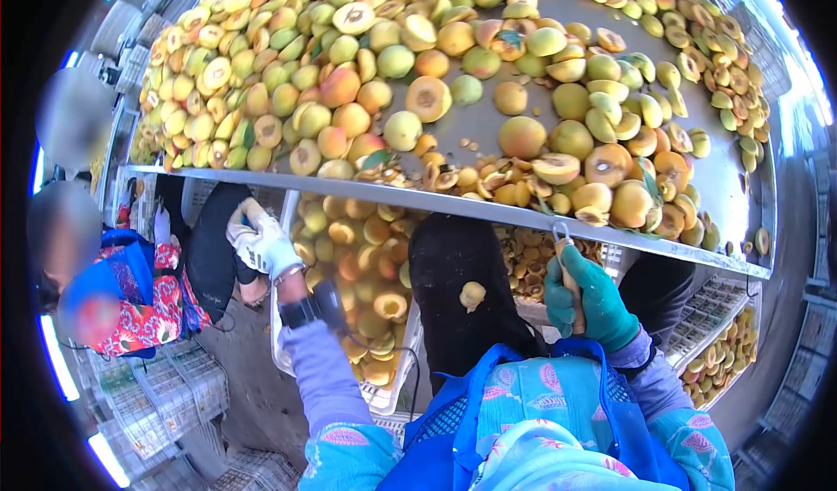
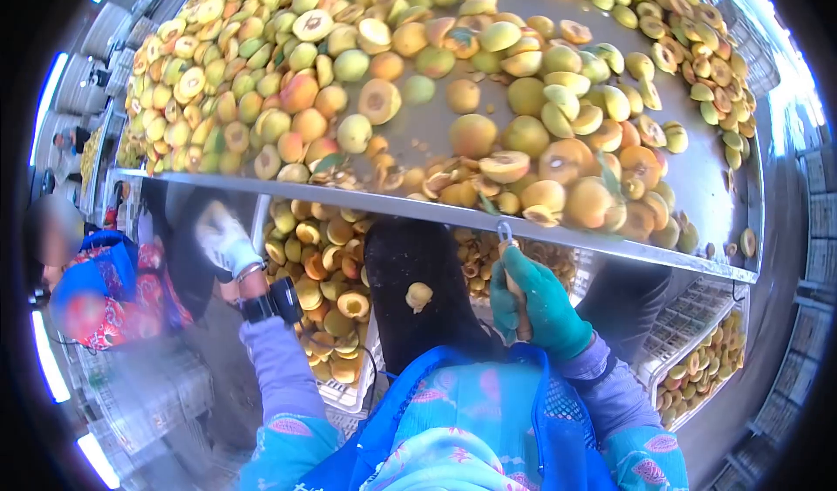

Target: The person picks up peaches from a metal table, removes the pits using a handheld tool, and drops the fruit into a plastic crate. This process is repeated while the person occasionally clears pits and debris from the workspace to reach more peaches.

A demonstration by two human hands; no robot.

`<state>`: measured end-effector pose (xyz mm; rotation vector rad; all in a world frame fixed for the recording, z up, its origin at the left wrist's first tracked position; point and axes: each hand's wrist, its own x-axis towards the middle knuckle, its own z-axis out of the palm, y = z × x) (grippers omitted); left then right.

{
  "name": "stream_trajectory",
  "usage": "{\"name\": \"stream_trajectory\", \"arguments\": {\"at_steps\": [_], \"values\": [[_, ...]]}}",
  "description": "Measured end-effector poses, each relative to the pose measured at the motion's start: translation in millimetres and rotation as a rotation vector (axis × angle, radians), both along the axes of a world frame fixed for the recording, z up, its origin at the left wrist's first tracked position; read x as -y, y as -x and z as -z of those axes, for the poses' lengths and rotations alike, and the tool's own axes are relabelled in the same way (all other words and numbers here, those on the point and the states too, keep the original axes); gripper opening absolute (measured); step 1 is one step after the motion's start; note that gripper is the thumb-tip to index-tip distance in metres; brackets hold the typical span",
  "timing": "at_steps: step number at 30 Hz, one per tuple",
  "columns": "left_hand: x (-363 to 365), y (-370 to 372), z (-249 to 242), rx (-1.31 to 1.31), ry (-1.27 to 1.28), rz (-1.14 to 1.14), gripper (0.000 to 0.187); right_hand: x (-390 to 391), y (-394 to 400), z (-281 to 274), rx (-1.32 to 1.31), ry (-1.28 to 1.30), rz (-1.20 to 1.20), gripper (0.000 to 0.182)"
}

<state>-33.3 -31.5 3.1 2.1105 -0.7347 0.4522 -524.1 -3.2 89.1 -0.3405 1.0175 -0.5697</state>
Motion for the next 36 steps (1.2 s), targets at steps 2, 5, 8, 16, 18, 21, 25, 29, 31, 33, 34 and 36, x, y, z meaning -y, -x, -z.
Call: {"name": "stream_trajectory", "arguments": {"at_steps": [2,5,8,16,18,21,25,29,31,33,34,36], "values": [[39.1,93.9,-65.5,-0.02,0.0,0.366,0.026,0.3,10.2,-2.9,-0.011,-0.005,-0.048,0.041],[127.8,185.4,-85.7,0.412,-0.213,0.842,0.038,0.9,11.0,-10.1,-0.069,0.092,-0.076,0.038],[180.0,226.5,-68.5,0.349,-0.671,1.078,0.042,3.4,13.5,-16.7,-0.105,0.221,-0.107,0.038],[115.1,287.4,-100.9,-1.228,0.159,1.118,0.027,41.0,-11.2,-0.2,-0.583,1.363,-0.009,0.021],[90.8,306.4,-95.2,-1.438,0.279,1.124,0.029,43.9,-23.5,7.1,-0.699,1.452,0.008,0.021],[76.7,316.1,-43.4,-1.133,0.216,1.288,0.041,37.1,-27.2,7.4,-0.548,1.033,0.06,0.026],[46.2,346.8,-89.9,-1.338,0.125,1.175,0.044,24.9,-16.7,14.5,-0.479,0.996,0.077,0.026],[47.0,329.0,-65.5,-1.636,0.165,1.172,0.044,22.7,-10.0,19.6,-0.534,1.113,0.027,0.024],[44.7,321.2,-58.9,-1.476,0.091,1.221,0.048,22.0,-7.8,18.7,-0.563,1.208,0.027,0.024],[38.9,323.1,-62.5,-0.912,0.032,1.271,0.053,20.1,-7.4,15.9,-0.547,1.169,0.022,0.022],[35.1,327.9,-63.6,-0.52,0.03,1.255,0.055,18.3,-7.9,13.4,-0.515,1.084,0.017,0.021],[32.6,336.4,-61.0,-0.16,0.047,1.183,0.058,15.8,-9.3,5.6,-0.478,0.953,0.007,0.021]]}}
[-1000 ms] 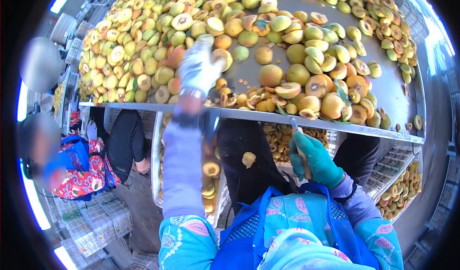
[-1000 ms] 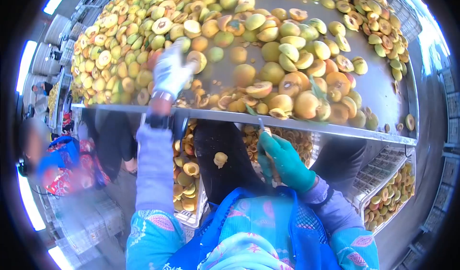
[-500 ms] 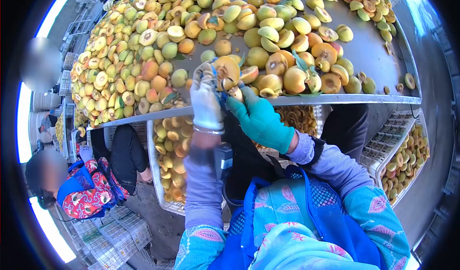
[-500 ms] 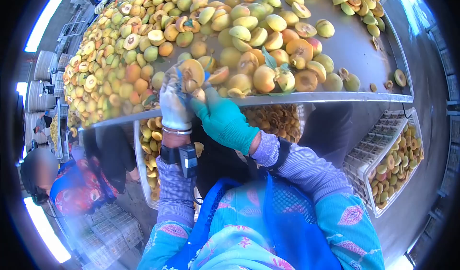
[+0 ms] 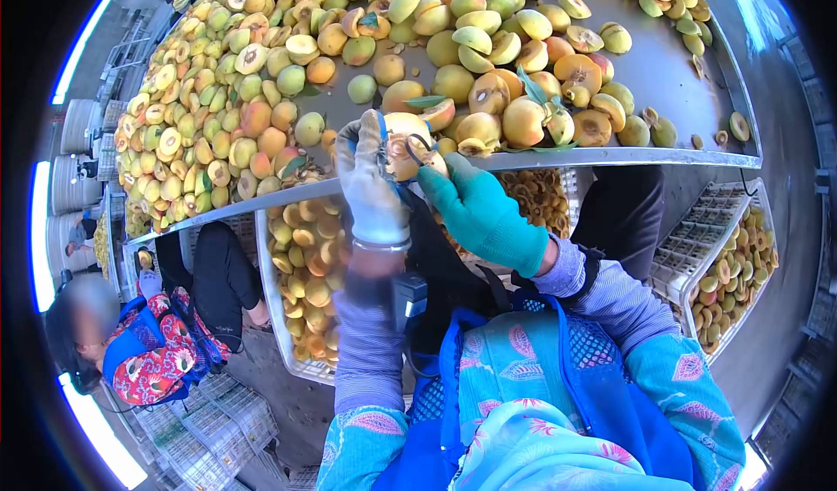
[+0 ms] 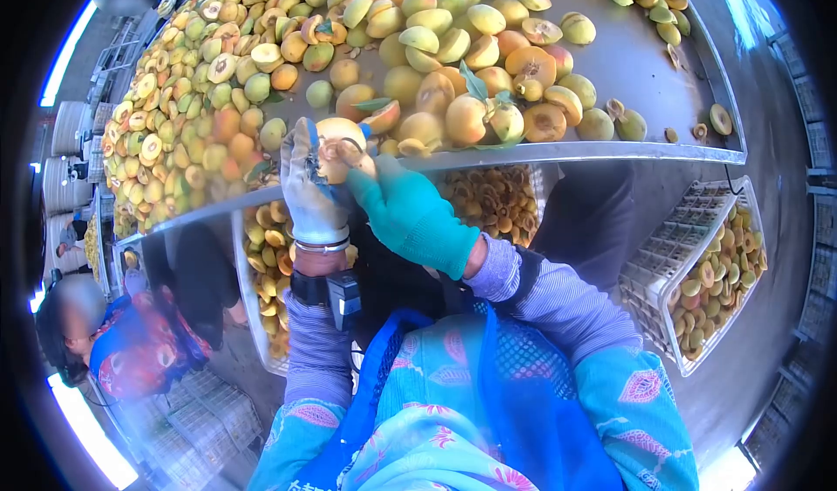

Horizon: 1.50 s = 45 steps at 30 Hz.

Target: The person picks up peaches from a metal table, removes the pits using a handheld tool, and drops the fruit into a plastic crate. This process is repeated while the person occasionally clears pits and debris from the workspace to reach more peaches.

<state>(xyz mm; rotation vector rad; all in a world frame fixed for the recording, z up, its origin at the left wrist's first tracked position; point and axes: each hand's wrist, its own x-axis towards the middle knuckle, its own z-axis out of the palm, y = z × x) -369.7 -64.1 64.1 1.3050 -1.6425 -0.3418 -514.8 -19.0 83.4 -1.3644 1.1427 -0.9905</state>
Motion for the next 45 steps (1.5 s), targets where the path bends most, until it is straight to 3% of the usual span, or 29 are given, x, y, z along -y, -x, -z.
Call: {"name": "stream_trajectory", "arguments": {"at_steps": [2,4,5,7,9,12,14,18,22,25,29,32,33,35,36,37,39,41,42,43,44,45], "values": [[0.3,6.9,1.1,-0.122,-0.047,-0.014,0.057,-1.7,-0.9,-8.0,0.016,-0.092,0.01,0.025],[0.4,13.2,-3.0,-0.313,-0.128,-0.001,0.052,1.3,1.8,8.1,-0.014,0.087,0.016,0.026],[0.0,13.4,-6.3,-0.624,-0.292,0.062,0.05,2.2,3.6,12.4,-0.025,0.126,0.007,0.03],[-0.3,17.4,-19.6,-0.949,-0.474,0.112,0.033,2.7,7.3,18.5,-0.039,0.157,-0.018,0.036],[0.5,23.2,-33.3,-0.998,-0.498,0.108,0.015,3.4,10.8,21.5,-0.041,0.16,-0.045,0.036],[0.8,24.5,-35.0,-1.125,-0.497,0.16,0.009,5.1,13.7,13.0,0.015,0.084,-0.071,0.027],[1.2,20.8,-37.3,-1.168,-0.511,0.209,0.006,0.3,11.8,-2.0,0.127,-0.12,-0.072,0.039],[-2.8,17.5,-30.8,-1.016,-0.419,0.312,0.019,-10.5,1.4,19.8,-0.056,0.222,-0.05,0.039],[-4.7,18.0,-31.0,-0.991,-0.375,0.345,0.024,-6.3,7.7,14.4,-0.08,0.281,-0.09,0.035],[-6.2,27.8,-36.4,-0.935,-0.334,0.207,0.021,6.7,12.3,-0.8,0.08,-0.024,-0.145,0.033],[-6.8,37.5,-32.8,-0.889,-0.268,0.143,0.022,2.0,14.1,-23.7,0.265,-0.553,-0.198,0.048],[-9.4,43.9,-25.1,-0.915,-0.248,0.268,0.026,-1.1,16.1,-17.9,0.233,-0.465,-0.141,0.039],[-10.3,46.5,-28.6,-0.881,-0.269,0.297,0.025,-1.1,14.9,-3.5,0.114,-0.286,-0.066,0.038],[-2.9,39.4,-41.2,-0.871,-0.568,0.301,0.02,-1.4,11.7,11.0,-0.035,-0.046,0.032,0.038],[-2.7,41.9,-36.3,-0.767,-0.5,0.283,0.019,-1.1,9.2,8.4,-0.105,0.079,0.079,0.038],[-2.8,44.5,-31.8,-0.665,-0.432,0.258,0.02,-11.4,10.0,1.7,0.105,-0.242,0.024,0.036],[-1.1,37.4,-7.5,-0.521,-0.309,0.292,0.018,-19.5,6.4,13.2,0.218,-0.382,-0.012,0.036],[-1.7,25.0,-10.7,0.396,-0.057,0.138,0.018,-17.0,15.2,15.8,0.238,-0.279,-0.083,0.038],[3.0,28.2,4.5,-0.368,-0.3,0.382,0.015,-11.8,16.8,14.8,0.266,-0.282,-0.133,0.039],[9.1,31.6,20.7,-1.211,-0.407,0.48,0.012,-9.9,18.3,12.5,0.33,-0.344,-0.162,0.04],[5.0,42.8,-4.0,-1.036,-0.418,0.316,0.007,-4.4,21.6,-2.4,0.371,-0.598,-0.151,0.04],[13.2,46.2,-7.6,-1.078,-0.57,0.254,0.008,-3.8,16.9,-9.3,0.492,-0.622,-0.172,0.04]]}}
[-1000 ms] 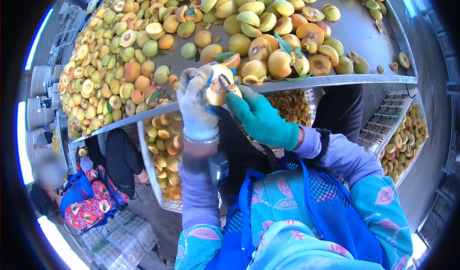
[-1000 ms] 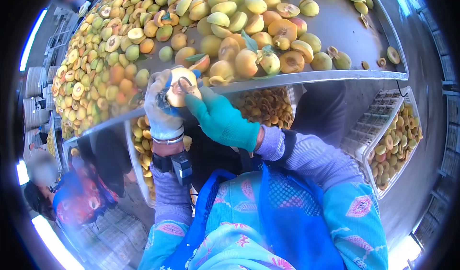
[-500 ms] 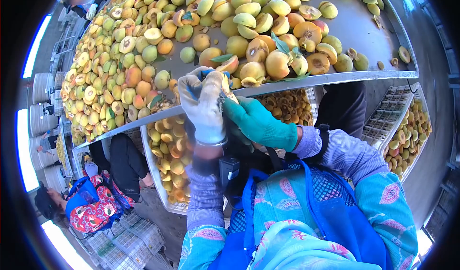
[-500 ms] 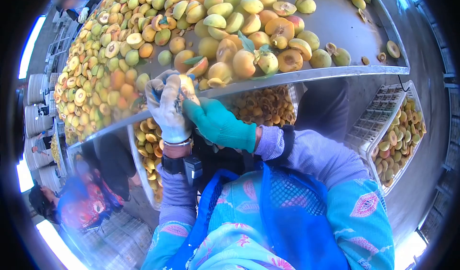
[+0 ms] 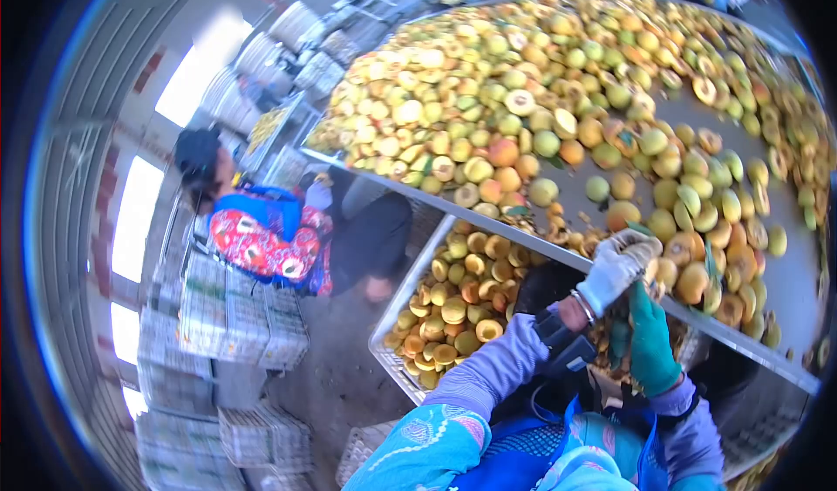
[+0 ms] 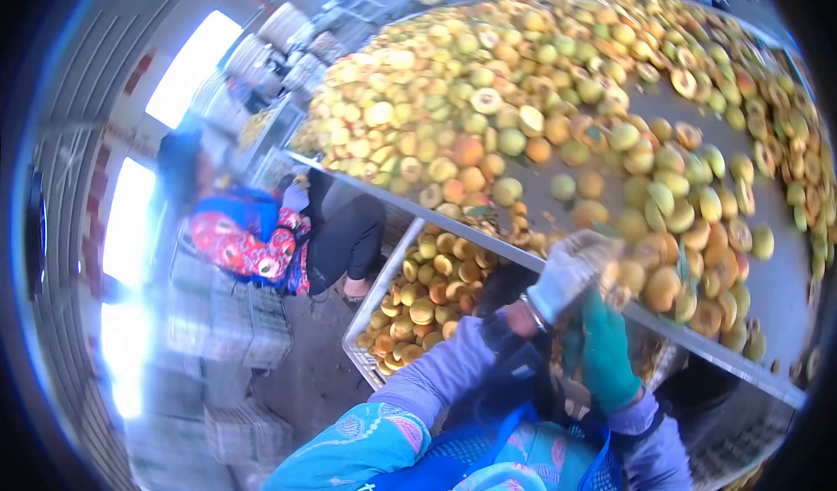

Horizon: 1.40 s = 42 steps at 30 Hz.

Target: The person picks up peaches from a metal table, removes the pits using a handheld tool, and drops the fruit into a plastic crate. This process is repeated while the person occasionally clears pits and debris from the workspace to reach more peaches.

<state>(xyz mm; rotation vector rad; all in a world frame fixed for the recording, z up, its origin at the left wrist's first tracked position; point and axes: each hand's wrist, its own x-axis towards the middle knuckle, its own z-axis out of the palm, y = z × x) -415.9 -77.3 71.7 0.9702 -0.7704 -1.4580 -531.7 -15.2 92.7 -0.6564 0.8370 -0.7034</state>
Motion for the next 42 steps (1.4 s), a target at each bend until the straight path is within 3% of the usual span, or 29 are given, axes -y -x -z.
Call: {"name": "stream_trajectory", "arguments": {"at_steps": [1,3,5,9,10,12,13,17,18,19,20,22,23,25,27,29,32,35,36,39,40,42], "values": [[-1.0,-2.9,-8.5,-0.066,-0.094,0.06,0.009,-4.5,-1.7,-5.3,0.1,-0.051,0.024,0.04],[0.6,1.2,-10.8,-0.12,-0.032,0.044,0.011,-3.2,-1.6,-12.7,0.204,-0.149,0.052,0.04],[6.9,0.4,-19.6,0.021,-0.066,0.086,0.013,1.9,-2.2,-19.5,0.219,-0.25,0.072,0.04],[16.5,-1.3,-23.9,0.196,-0.06,0.268,0.015,-6.7,-6.6,-30.8,0.299,-0.18,0.167,0.038],[21.5,2.1,-13.1,0.232,0.033,0.3,0.016,-8.8,-7.4,-23.1,0.162,-0.166,0.182,0.037],[22.5,-0.9,-32.6,0.339,-0.031,0.397,0.022,-8.4,-5.3,-23.1,0.223,-0.153,0.2,0.036],[21.8,-0.5,-39.0,0.386,-0.065,0.444,0.026,-8.0,-1.8,-22.7,0.307,-0.178,0.18,0.037],[25.1,8.1,-10.9,0.026,-0.02,0.423,0.026,-0.4,16.8,-12.5,0.809,-0.379,0.003,0.043],[30.1,11.2,10.9,0.086,0.142,0.412,0.025,-0.1,21.3,-7.0,0.855,-0.411,-0.01,0.045],[28.7,20.4,19.6,-0.04,0.125,0.339,0.016,-2.8,24.9,-6.0,0.858,-0.407,-0.014,0.045],[26.8,26.8,31.7,0.031,0.289,0.269,0.016,-4.7,29.2,-5.8,0.85,-0.413,-0.019,0.046],[11.1,33.0,22.3,-0.058,0.242,0.207,0.016,-7.0,37.5,-1.7,0.852,-0.376,-0.082,0.047],[2.0,33.6,6.5,-0.216,0.052,0.231,0.017,-10.4,40.3,-8.1,0.673,-0.343,-0.049,0.043],[-9.3,35.9,-1.5,-0.184,0.065,0.255,0.019,-19.8,44.1,-12.8,0.527,-0.188,-0.132,0.04],[-11.6,38.7,1.1,-0.039,0.108,0.266,0.018,-26.1,45.3,-17.1,0.515,-0.262,-0.062,0.039],[-1.9,50.3,22.6,0.147,0.487,0.119,0.018,-31.0,43.5,-21.5,0.47,-0.25,0.011,0.038],[3.7,50.3,36.4,0.163,0.689,0.242,0.018,-47.6,28.7,-11.7,0.333,-0.086,0.053,0.036],[-14.2,26.3,-10.6,0.079,0.25,0.524,0.021,-49.5,30.1,-23.7,0.435,-0.152,0.01,0.035],[-12.3,28.3,-11.1,0.079,0.211,0.522,0.021,-42.1,34.6,-15.9,0.734,-0.201,-0.126,0.034],[-19.7,33.6,-13.4,-0.039,0.313,0.387,0.021,-47.8,35.5,-17.1,0.744,-0.176,-0.068,0.035],[-18.2,43.4,-0.7,0.007,0.454,0.281,0.02,-52.1,34.4,-18.4,0.549,-0.138,0.017,0.035],[-15.2,46.5,0.9,0.087,0.48,0.313,0.02,-64.0,24.7,-28.5,0.155,-0.068,0.181,0.036]]}}
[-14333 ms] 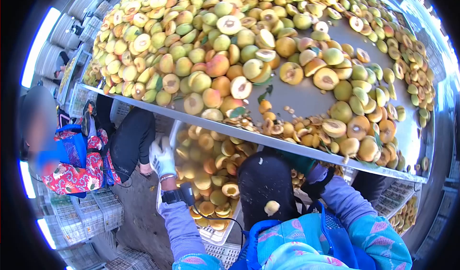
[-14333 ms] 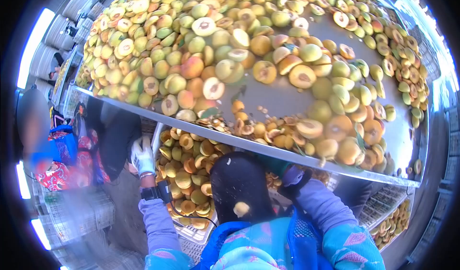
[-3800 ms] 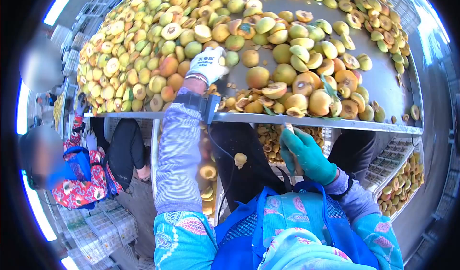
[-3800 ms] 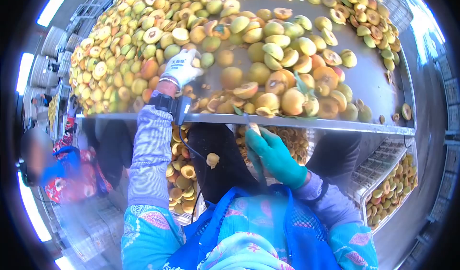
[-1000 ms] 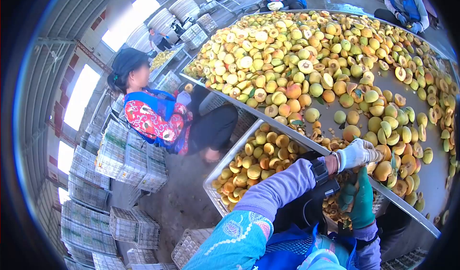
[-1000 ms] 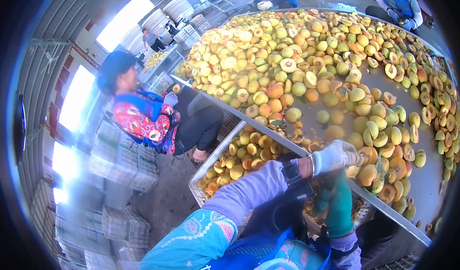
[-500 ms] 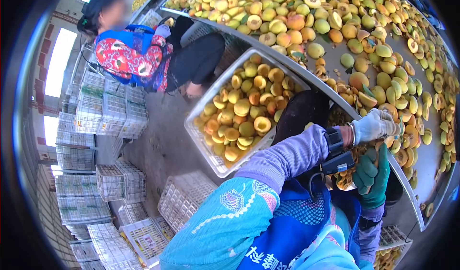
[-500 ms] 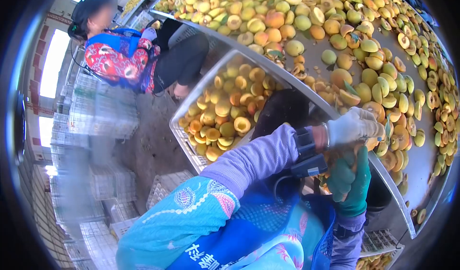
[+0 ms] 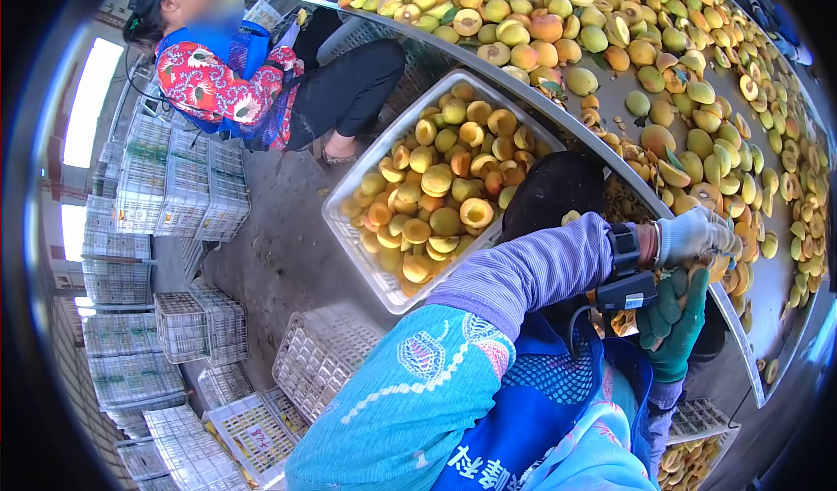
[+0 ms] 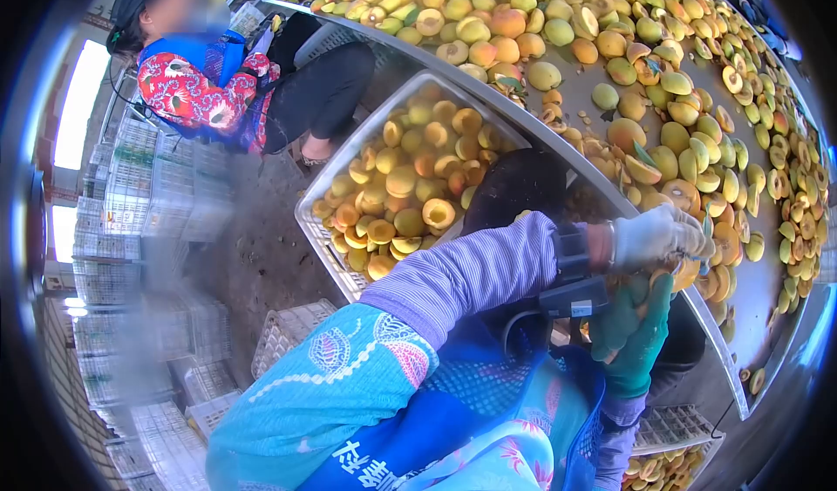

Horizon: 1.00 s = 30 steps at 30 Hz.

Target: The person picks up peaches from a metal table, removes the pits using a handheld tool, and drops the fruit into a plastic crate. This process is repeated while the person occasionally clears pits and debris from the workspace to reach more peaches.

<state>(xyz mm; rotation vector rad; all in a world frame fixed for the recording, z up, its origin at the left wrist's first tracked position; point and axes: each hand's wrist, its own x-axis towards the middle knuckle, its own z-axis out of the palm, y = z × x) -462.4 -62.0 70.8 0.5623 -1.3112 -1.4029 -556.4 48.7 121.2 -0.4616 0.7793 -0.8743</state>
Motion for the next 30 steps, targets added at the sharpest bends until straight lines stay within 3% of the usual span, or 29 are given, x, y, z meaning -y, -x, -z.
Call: {"name": "stream_trajectory", "arguments": {"at_steps": [1,3,4,6,10,13,15,19,21,22,23,25,26,27,28,29,30], "values": [[1.3,1.6,0.9,0.039,0.02,0.007,0.02,2.6,5.3,2.6,0.211,-0.022,-0.077,0.036],[-4.3,-7.3,-29.1,0.131,-0.208,0.133,0.021,9.3,22.7,9.8,0.627,-0.071,-0.229,0.037],[-5.9,-5.5,-36.7,0.123,-0.323,0.18,0.021,8.3,26.0,10.8,0.664,-0.062,-0.183,0.037],[-5.1,18.1,-32.2,-0.277,-0.477,0.138,0.018,5.6,28.7,13.8,0.753,-0.043,-0.093,0.038],[-20.1,29.2,-30.4,-0.67,-0.796,0.092,0.018,-2.3,26.5,8.1,0.901,-0.116,-0.012,0.04],[-14.6,17.6,-1.6,0.037,-0.143,-0.548,0.022,7.0,42.6,33.5,0.847,0.184,-0.263,0.035],[-45.1,-47.3,-17.0,0.151,-0.12,-0.646,0.024,11.6,29.9,19.9,0.967,0.075,-0.398,0.032],[-124.6,-223.0,-0.8,0.615,-0.323,-1.027,0.031,8.8,45.2,51.4,0.669,-0.224,-0.182,0.037],[-178.6,-314.4,34.8,1.063,-0.605,-1.318,0.035,10.5,31.8,53.4,0.488,-0.269,-0.175,0.037],[-208.7,-354.0,59.3,1.416,-0.832,-1.45,0.047,11.6,24.5,52.7,0.417,-0.275,-0.18,0.037],[-246.7,-400.7,99.8,1.347,-0.858,-1.492,0.052,12.6,17.0,51.0,0.344,-0.278,-0.185,0.037],[-297.0,-418.7,124.5,1.815,-0.848,-1.608,0.051,13.8,-4.4,39.4,0.082,-0.231,-0.149,0.038],[-332.9,-435.0,181.0,1.976,-0.84,-1.464,0.053,13.1,-15.0,34.3,-0.024,-0.183,-0.122,0.037],[-343.1,-433.5,189.6,1.841,-1.076,-1.266,0.052,10.6,-20.1,27.5,-0.137,-0.127,-0.051,0.037],[-345.4,-439.4,191.3,2.03,-1.091,-0.823,0.049,12.6,-24.0,26.5,-0.334,-0.103,0.022,0.036],[-339.9,-433.2,186.2,1.907,-0.975,-1.059,0.045,17.9,-28.7,23.1,-0.383,-0.097,0.02,0.036],[-344.1,-466.7,203.8,1.916,-1.088,-0.715,0.052,30.4,-22.2,24.6,-0.293,-0.186,0.006,0.037]]}}
